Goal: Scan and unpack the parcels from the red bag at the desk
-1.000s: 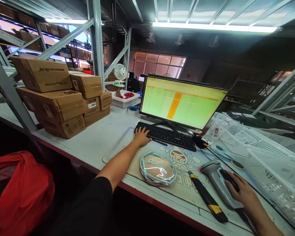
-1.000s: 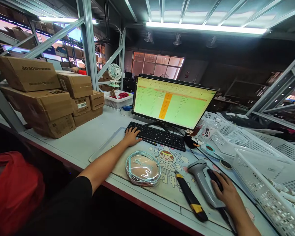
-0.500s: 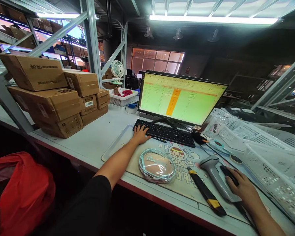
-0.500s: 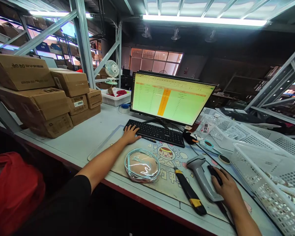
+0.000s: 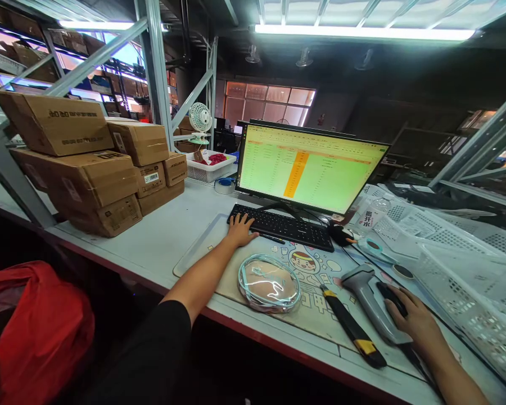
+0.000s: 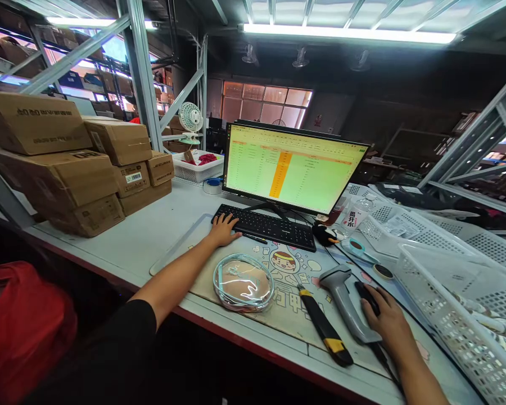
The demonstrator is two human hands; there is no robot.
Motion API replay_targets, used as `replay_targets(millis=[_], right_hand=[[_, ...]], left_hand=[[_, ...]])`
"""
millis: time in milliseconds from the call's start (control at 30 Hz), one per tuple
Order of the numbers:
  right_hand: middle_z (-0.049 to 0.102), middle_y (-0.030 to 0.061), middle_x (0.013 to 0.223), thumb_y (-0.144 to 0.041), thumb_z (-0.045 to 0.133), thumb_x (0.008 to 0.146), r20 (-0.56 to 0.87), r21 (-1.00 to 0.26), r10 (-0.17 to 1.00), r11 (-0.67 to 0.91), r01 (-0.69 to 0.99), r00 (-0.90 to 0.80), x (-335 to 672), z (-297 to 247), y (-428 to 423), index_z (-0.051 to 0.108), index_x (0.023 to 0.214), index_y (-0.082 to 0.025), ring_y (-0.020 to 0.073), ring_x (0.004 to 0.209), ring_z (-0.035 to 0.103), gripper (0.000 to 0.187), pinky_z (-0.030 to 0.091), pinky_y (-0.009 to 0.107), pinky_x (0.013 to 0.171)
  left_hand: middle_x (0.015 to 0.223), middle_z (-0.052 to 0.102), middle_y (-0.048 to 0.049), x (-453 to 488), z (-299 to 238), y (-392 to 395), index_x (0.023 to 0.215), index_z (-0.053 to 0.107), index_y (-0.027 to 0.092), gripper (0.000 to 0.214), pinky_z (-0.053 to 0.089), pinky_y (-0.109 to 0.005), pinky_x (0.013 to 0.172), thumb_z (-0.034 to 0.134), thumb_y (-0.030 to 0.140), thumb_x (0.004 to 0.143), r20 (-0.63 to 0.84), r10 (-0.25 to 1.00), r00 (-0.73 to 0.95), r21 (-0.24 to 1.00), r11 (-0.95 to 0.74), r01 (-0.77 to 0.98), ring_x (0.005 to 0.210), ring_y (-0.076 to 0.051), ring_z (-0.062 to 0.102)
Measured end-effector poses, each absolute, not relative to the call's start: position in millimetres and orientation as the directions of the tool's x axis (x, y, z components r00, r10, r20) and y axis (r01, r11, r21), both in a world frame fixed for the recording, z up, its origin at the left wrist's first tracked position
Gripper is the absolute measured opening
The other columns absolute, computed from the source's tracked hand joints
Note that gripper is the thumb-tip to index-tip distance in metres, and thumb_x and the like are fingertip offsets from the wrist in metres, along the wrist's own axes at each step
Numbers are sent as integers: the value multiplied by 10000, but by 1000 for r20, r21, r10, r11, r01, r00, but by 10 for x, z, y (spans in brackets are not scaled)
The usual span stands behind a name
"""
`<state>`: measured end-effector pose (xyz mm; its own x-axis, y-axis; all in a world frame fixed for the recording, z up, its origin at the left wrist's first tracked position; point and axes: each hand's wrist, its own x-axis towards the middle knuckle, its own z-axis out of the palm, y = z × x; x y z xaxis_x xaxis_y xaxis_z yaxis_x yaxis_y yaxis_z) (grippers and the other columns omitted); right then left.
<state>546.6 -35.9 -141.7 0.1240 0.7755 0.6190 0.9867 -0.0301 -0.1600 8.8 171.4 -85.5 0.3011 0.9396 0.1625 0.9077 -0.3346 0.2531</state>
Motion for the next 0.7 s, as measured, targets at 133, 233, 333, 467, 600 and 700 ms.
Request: replay_targets(millis=[133, 233, 333, 467, 600, 700], right_hand=[[679, 177, 1245, -589, 451, 880, 613, -168, 779, -31, 985, 129, 5396, -1355, -393, 698, 1236, -177, 367, 1128, 700, 598, 558, 522, 1057], [681, 178, 1251, -568, 446, 898, 600, -160, 791, -23, 987, 116, 5356, -1321, -412, 698, 1241, -175, 359, 1154, 693, 579, 556, 497, 1065], [683, 166, 1243, -554, 458, 889, 597, -168, 793, -28, 985, 124, 5357, -1321, -406, 700, 1230, -191, 347, 1134, 699, 554, 559, 488, 1059], [681, 162, 1244, -562, 473, 872, 593, -189, 791, -46, 981, 151, 5377, -1330, -390, 704, 1217, -194, 347, 1130, 697, 555, 561, 490, 1054], [673, 171, 1263, -582, 461, 872, 569, -201, 807, -51, 978, 159, 5354, -1309, -403, 696, 1236, -179, 357, 1147, 684, 591, 543, 510, 1077], [672, 157, 1251, -569, 471, 867, 568, -221, 804, -60, 973, 179, 5327, -1295, -418, 693, 1216, -201, 355, 1159, 676, 554, 547, 507, 1063]], left_hand=[[1768, 220, -61, 97, -843, 1714, 1647, 364, 320, 739, 151, -630, 1303, 446, 663, 997, 156, 935, 317, 247, -348, 905, 1632, -391, 146], [1770, 212, -54, 104, -832, 1720, 1644, 370, 341, 735, 165, -659, 1289, 431, 682, 996, 148, 931, 333, 238, -360, 902, 1632, -395, 140], [1774, 193, -50, 109, -823, 1731, 1642, 373, 347, 739, 172, -675, 1280, 426, 693, 992, 140, 930, 340, 230, -364, 902, 1630, -399, 141], [1777, 183, -48, 121, -816, 1740, 1637, 386, 341, 746, 173, -684, 1276, 431, 702, 985, 135, 931, 339, 226, -362, 904, 1626, -403, 149], [1775, 191, -55, 137, -813, 1735, 1619, 422, 323, 731, 180, -683, 1276, 440, 688, 986, 145, 932, 331, 233, -358, 904, 1623, -400, 163], [1770, 208, -65, 141, -822, 1725, 1620, 421, 310, 732, 165, -690, 1277, 439, 682, 990, 152, 933, 328, 244, -357, 902, 1623, -398, 163]])
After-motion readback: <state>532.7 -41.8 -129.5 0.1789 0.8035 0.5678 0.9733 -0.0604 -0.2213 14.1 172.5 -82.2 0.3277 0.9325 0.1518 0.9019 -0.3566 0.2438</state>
